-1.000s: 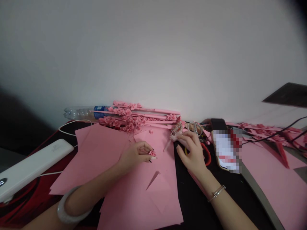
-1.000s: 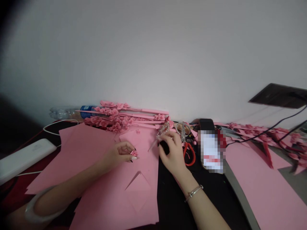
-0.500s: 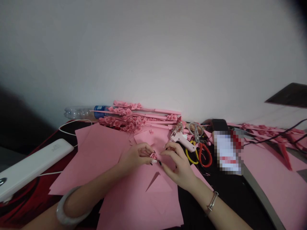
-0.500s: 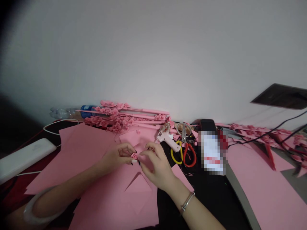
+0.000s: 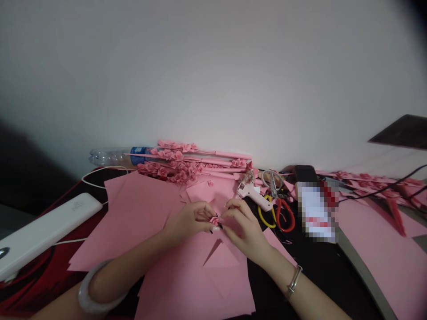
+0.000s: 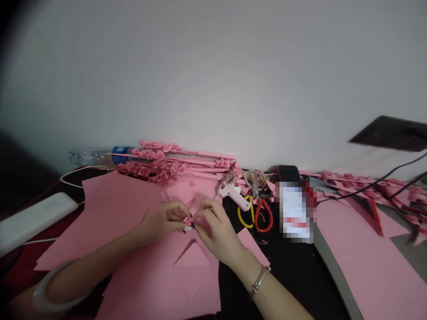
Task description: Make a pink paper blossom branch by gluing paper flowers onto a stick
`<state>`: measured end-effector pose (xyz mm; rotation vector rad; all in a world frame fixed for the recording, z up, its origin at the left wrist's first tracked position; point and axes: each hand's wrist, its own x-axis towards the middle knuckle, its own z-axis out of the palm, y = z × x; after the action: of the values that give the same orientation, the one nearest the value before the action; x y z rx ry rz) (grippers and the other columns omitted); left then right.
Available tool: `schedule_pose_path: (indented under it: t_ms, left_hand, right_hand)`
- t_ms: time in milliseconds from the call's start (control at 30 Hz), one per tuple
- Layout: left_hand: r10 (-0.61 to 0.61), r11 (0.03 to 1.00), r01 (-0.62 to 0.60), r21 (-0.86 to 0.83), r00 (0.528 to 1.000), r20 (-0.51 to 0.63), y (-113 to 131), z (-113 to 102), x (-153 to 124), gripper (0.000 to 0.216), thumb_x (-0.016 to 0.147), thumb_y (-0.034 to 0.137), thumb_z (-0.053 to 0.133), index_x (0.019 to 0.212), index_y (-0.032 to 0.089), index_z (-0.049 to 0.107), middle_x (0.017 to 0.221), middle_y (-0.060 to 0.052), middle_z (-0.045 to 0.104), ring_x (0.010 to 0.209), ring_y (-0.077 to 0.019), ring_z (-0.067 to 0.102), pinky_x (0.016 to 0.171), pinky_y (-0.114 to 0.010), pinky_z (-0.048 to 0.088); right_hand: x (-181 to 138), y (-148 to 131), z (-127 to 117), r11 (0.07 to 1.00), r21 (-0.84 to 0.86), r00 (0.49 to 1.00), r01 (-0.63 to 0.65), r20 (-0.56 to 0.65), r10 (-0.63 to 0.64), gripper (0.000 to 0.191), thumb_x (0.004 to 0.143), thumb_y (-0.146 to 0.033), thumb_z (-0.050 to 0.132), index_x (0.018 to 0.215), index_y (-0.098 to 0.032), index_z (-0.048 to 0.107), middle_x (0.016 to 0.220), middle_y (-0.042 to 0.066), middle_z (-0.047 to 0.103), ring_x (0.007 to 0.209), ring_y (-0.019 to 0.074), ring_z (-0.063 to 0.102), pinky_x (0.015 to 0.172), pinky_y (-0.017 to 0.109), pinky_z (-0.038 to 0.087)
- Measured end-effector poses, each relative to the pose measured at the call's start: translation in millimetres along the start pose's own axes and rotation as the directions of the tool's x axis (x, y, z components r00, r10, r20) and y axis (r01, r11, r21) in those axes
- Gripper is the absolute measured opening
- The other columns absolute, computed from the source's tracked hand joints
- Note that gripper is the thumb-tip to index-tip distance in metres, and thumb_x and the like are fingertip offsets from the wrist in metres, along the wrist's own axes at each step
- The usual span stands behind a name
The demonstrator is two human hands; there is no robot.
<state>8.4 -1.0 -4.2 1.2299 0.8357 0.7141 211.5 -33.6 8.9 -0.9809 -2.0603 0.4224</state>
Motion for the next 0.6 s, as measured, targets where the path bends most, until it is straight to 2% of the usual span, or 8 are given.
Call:
schedule_pose_path:
  t_ms: [600]
  left_hand:
    - [-0.041, 0.999, 0.041, 0.024, 0.999, 0.025, 2.9, 3.3, -1.1, 0.021, 0.065, 0.023, 0.08, 0.075, 0.02, 0.062, 0.074, 0.0, 0.07, 0.071, -0.0182, 0.068, 0.07, -0.031, 0.054]
  right_hand:
    - [-1.0, 0.3, 4.4, 0.999, 0.048, 1.0, -0.003, 0.012, 0.002, 0.026, 0.079, -0.006, 0.057, 0.096, -0.027, 0.059, 0.107, 0.007, 0.054, 0.105, 0.0236, 0.058, 0.089, 0.041, 0.052]
